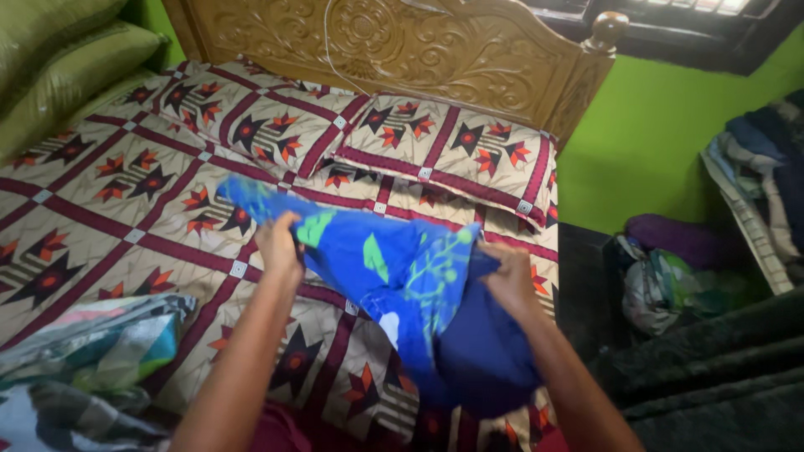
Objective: The person removes a blue floral pillowcase from a pillow by hand, pulling the fabric off and setting it aside. They then pick up a second pillowcase with a green and white geometric pattern and begin to place it onto the same pillow.
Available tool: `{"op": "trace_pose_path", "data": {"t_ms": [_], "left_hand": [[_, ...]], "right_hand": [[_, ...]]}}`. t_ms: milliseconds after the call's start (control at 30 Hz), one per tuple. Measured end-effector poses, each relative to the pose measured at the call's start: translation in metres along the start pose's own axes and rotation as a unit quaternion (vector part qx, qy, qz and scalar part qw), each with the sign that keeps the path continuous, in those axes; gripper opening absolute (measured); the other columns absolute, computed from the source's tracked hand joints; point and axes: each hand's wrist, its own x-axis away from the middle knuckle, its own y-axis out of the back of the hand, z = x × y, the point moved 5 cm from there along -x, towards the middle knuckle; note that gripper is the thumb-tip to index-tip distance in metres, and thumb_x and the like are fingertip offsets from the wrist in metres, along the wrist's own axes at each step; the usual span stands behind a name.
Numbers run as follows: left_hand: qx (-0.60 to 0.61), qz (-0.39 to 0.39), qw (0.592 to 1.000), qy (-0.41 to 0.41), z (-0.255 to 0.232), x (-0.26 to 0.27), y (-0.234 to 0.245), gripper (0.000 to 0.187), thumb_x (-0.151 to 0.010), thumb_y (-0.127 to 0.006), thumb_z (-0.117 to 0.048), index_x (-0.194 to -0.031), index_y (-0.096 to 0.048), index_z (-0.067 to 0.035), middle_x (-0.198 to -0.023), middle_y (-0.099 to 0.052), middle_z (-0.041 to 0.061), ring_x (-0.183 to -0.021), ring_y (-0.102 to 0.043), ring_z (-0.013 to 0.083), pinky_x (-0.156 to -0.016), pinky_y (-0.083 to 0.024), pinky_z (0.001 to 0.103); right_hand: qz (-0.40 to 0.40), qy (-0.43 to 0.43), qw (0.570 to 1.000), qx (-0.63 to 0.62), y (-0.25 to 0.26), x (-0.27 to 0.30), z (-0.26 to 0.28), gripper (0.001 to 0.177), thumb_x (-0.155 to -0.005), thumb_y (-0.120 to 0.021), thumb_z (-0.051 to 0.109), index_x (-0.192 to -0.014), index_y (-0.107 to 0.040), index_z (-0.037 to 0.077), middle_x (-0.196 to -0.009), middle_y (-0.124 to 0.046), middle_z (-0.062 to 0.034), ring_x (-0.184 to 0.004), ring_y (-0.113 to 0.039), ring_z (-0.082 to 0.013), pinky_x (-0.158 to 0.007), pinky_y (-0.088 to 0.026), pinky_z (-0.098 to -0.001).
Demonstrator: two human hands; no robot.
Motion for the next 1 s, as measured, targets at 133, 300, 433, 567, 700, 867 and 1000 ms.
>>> {"op": "trace_pose_path", "data": {"t_ms": [133, 300, 433, 567, 700, 867, 1000], "left_hand": [[0.018, 0.040, 0.995, -0.084, -0.056, 0.014, -0.035, 0.014, -0.085, -0.069, -0.005, -0.091, -0.056, -0.004, -0.071, -0.061, 0.007, -0.046, -0.054, 0.0165, -0.038, -0.040, 0.029], [-0.039, -0.098, 0.994, 0.001, -0.019, 0.022, 0.014, 0.016, -0.080, -0.068, -0.003, -0.092, -0.059, -0.007, -0.074, -0.065, 0.004, -0.051, -0.061, 0.0147, -0.040, -0.046, 0.028], [-0.083, -0.102, 0.991, -0.010, 0.021, 0.024, 0.047, 0.010, -0.083, -0.067, -0.003, -0.090, -0.061, -0.004, -0.075, -0.065, 0.006, -0.051, -0.060, 0.0159, -0.042, -0.048, 0.029], [-0.068, -0.084, 0.994, -0.009, 0.021, 0.017, 0.054, 0.009, -0.084, -0.068, -0.004, -0.090, -0.061, -0.005, -0.076, -0.066, 0.005, -0.052, -0.061, 0.0145, -0.044, -0.050, 0.027], [-0.080, -0.083, 0.993, 0.012, 0.013, 0.028, 0.050, 0.009, -0.087, -0.069, -0.009, -0.092, -0.062, -0.006, -0.076, -0.067, 0.004, -0.053, -0.063, 0.0135, -0.046, -0.053, 0.026], [-0.067, -0.083, 0.994, 0.028, 0.013, 0.033, 0.047, 0.019, -0.094, -0.069, -0.026, -0.092, -0.060, -0.009, -0.072, -0.069, 0.006, -0.051, -0.065, 0.0161, -0.044, -0.051, 0.027], [-0.057, -0.100, 0.992, 0.043, 0.022, 0.015, 0.059, 0.034, -0.100, -0.066, -0.038, -0.086, -0.056, -0.008, -0.068, -0.068, 0.008, -0.050, -0.066, 0.0180, -0.043, -0.052, 0.029]], "right_hand": [[0.040, 0.076, 0.996, 0.039, 0.007, -0.028, 0.017, 0.053, -0.065, -0.075, -0.010, -0.116, -0.077, 0.007, -0.089, -0.080, -0.0122, -0.067, -0.064, -0.0283, -0.062, -0.051, -0.0349], [-0.037, 0.257, 0.955, 0.140, -0.046, -0.041, 0.003, 0.060, -0.063, -0.068, -0.008, -0.121, -0.073, 0.008, -0.102, -0.075, -0.0196, -0.091, -0.071, -0.0373, -0.082, -0.054, -0.0439], [0.024, 0.147, 0.965, 0.217, -0.096, -0.027, -0.037, 0.070, -0.067, -0.067, -0.001, -0.135, -0.066, 0.015, -0.111, -0.070, -0.0179, -0.107, -0.065, -0.0389, -0.096, -0.049, -0.0465], [0.017, 0.142, 0.977, 0.159, -0.110, -0.012, -0.043, 0.068, -0.072, -0.074, 0.014, -0.137, -0.057, 0.010, -0.124, -0.063, -0.0141, -0.121, -0.056, -0.0369, -0.103, -0.041, -0.0499], [0.045, 0.119, 0.981, 0.147, -0.114, 0.000, -0.044, 0.081, -0.065, -0.082, 0.024, -0.139, -0.051, 0.009, -0.135, -0.056, -0.0121, -0.126, -0.048, -0.0358, -0.104, -0.034, -0.0518], [0.021, 0.118, 0.973, 0.197, -0.123, 0.004, -0.058, 0.081, -0.069, -0.076, 0.018, -0.145, -0.050, 0.011, -0.140, -0.055, -0.0099, -0.129, -0.048, -0.0334, -0.108, -0.032, -0.0495], [-0.004, 0.097, 0.976, 0.193, -0.130, -0.002, -0.068, 0.068, -0.075, -0.072, 0.013, -0.141, -0.053, 0.013, -0.135, -0.059, -0.0078, -0.126, -0.051, -0.0307, -0.106, -0.033, -0.0480]]}}
